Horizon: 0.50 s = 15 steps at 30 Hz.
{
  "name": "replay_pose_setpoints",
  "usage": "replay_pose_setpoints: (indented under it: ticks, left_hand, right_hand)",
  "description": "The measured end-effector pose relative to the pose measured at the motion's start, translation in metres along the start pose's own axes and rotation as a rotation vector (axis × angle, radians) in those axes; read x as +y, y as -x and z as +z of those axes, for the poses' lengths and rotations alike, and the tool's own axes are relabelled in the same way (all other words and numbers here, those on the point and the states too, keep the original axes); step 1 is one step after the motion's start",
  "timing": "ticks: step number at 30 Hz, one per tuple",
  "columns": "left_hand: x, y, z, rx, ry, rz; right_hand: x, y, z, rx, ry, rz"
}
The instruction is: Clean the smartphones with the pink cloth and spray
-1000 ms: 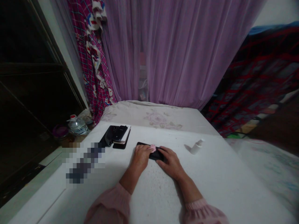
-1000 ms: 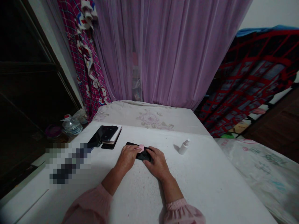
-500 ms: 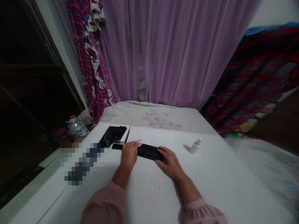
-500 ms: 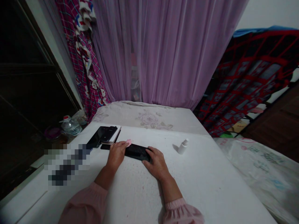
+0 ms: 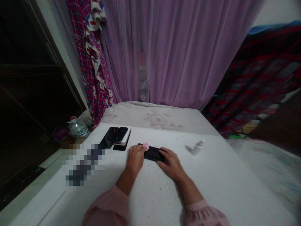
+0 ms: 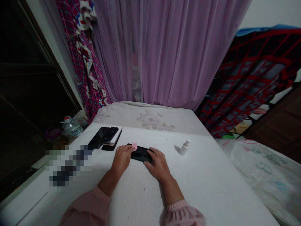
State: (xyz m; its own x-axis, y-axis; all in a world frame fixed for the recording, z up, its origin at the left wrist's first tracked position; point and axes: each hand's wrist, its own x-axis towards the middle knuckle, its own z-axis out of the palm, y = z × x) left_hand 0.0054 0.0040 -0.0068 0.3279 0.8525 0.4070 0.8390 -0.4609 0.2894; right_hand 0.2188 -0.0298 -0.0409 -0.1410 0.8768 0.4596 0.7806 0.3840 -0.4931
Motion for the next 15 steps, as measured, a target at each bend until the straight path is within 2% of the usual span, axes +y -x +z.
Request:
replay_pose_setpoints:
  ticks: [9,15]
  left_hand:
    - [0.038,0.012,0.011,-0.044,0.091,0.174]
    - [0.026,0.007,0.007,-0.037,0.064,0.13]
  right_hand:
    - [-0.007,-0.003,-0.005,-0.045,-0.003,0.026]
    - [-0.005,-0.002,-0.004,-0.028,0.001,0.012]
